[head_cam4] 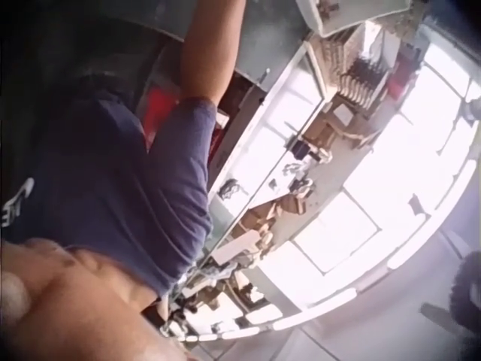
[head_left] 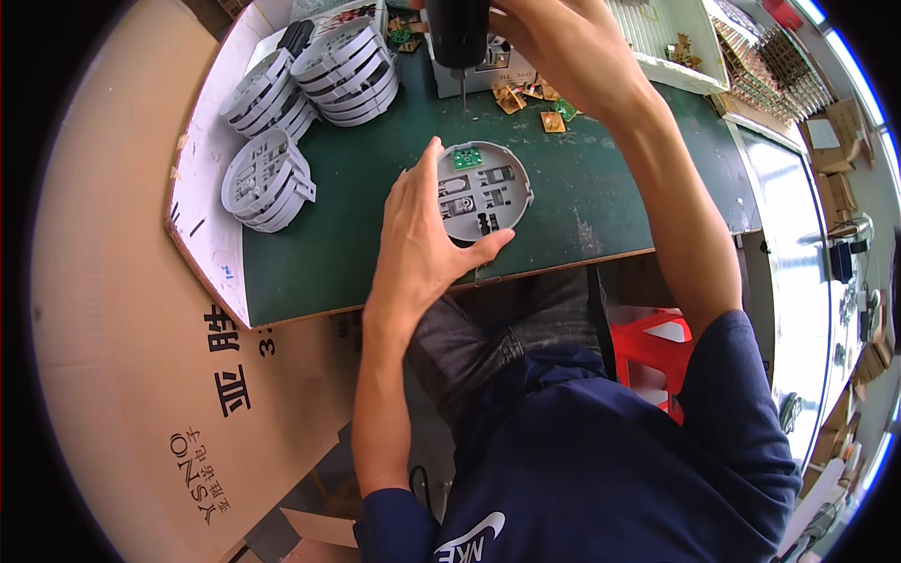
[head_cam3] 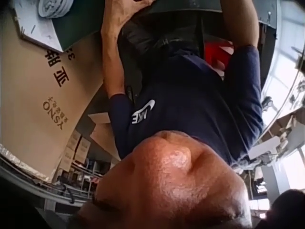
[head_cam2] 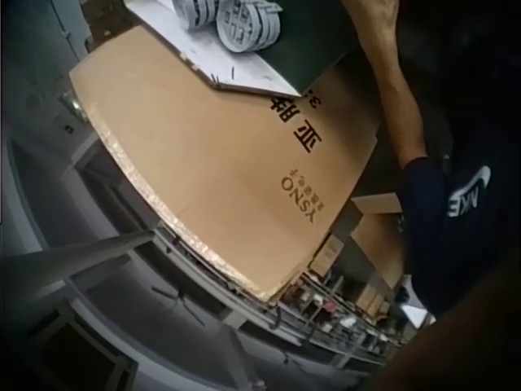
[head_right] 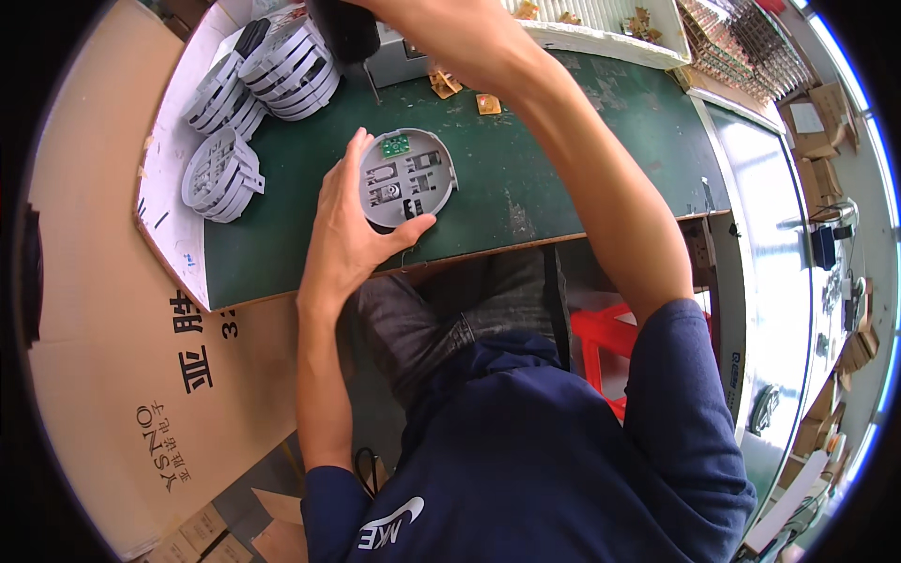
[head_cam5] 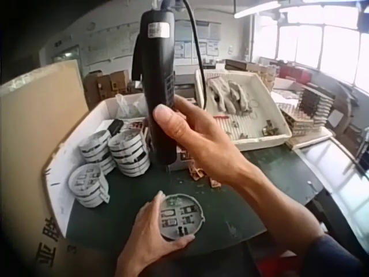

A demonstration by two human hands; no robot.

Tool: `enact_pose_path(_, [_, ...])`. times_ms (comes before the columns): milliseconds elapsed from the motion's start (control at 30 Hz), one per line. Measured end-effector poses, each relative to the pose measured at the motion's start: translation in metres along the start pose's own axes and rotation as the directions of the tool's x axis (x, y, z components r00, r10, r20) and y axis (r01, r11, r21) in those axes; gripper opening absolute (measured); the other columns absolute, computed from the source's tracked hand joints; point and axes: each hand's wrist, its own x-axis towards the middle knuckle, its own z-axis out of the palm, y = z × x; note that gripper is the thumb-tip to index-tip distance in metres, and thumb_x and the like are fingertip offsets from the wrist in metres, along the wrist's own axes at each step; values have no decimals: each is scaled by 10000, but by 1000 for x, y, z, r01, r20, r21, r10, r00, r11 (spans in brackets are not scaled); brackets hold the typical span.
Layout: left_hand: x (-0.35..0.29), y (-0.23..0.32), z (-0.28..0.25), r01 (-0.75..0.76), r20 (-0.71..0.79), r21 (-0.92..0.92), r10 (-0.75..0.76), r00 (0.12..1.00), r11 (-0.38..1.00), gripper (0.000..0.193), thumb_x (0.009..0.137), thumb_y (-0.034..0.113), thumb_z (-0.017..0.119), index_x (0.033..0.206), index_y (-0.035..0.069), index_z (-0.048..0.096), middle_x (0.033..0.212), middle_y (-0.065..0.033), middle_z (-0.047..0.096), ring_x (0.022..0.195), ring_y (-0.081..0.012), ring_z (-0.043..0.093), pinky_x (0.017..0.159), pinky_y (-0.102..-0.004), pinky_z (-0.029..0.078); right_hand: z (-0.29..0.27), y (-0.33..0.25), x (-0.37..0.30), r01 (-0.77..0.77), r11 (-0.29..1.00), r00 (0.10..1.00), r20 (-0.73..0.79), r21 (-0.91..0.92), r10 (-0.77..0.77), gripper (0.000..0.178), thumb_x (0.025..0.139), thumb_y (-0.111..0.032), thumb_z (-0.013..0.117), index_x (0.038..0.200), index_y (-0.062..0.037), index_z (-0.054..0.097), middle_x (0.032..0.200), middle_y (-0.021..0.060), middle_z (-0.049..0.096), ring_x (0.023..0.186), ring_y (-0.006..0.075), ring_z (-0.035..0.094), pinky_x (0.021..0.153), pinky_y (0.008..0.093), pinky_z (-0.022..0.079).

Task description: Assembling small electronic components and circular circuit boards using an electric screwdriver.

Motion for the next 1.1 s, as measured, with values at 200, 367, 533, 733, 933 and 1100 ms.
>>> enact_pose_path(200, [1, -18, -22, 5, 193, -234, 41, 980, 972, 1240, 683, 354, 939, 1605, -17, 198, 1522, -207, 470, 1410, -387, 428, 1207, -483, 343, -13, 38, -47, 146, 792, 957, 286, -593, 37, 373, 944, -90, 702, 1316, -101, 678, 1188, 80, 703, 1135, 233, 658, 952, 395, 554])
enact_pose_path(367, [2, -19, -26, 25, 254, -244, 39, 966, 970, 1272, 671, 329, 946, 1619, -4, 165, 1547, -192, 456, 1423, -386, 418, 1212, -477, 337, -7, 66, -50, 335, 610, 779, 575, -718, 249, 397, 877, -92, 743, 1269, -154, 725, 1113, 88, 696, 1140, 301, 645, 941, 421, 556])
enact_pose_path(533, [2, -23, -22, 21, 231, -272, 44, 972, 962, 1276, 659, 333, 946, 1630, 31, 175, 1542, -180, 472, 1424, -367, 433, 1218, -476, 337, -12, 70, -39, 348, 623, 709, 632, -700, 314, 381, 873, -77, 728, 1245, -161, 735, 1099, 65, 696, 1124, 278, 652, 904, 408, 569])
enact_pose_path(733, [-1, -29, -19, -28, 200, -246, 79, 977, 969, 1279, 647, 328, 930, 1641, 63, 172, 1532, -165, 490, 1429, -364, 435, 1240, -473, 308, -8, 61, -36, 652, 426, 610, 768, -627, 197, 420, 823, -52, 712, 1226, -168, 722, 1027, 43, 670, 1072, 243, 659, 875, 369, 593])
enact_pose_path(933, [-2, -32, -15, -47, 176, -235, 90, 980, 971, 1256, 653, 338, 917, 1635, 57, 186, 1499, -168, 518, 1422, -369, 445, 1258, -477, 272, -8, 63, -33, 730, 351, 569, 806, -587, 166, 443, 813, -58, 713, 1236, -190, 711, 1096, 35, 656, 1063, 235, 652, 815, 362, 612])
enact_pose_path(1100, [-3, -33, -12, -31, 180, -185, 65, 982, 982, 1231, 686, 477, 888, 1613, 21, 219, 1506, -222, 497, 1417, -429, 441, 1248, -497, 290, -16, 68, -42, 741, 317, 596, 797, -592, 95, 449, 807, -74, 750, 1245, -165, 714, 1130, 40, 655, 1060, 237, 656, 786, 377, 612])
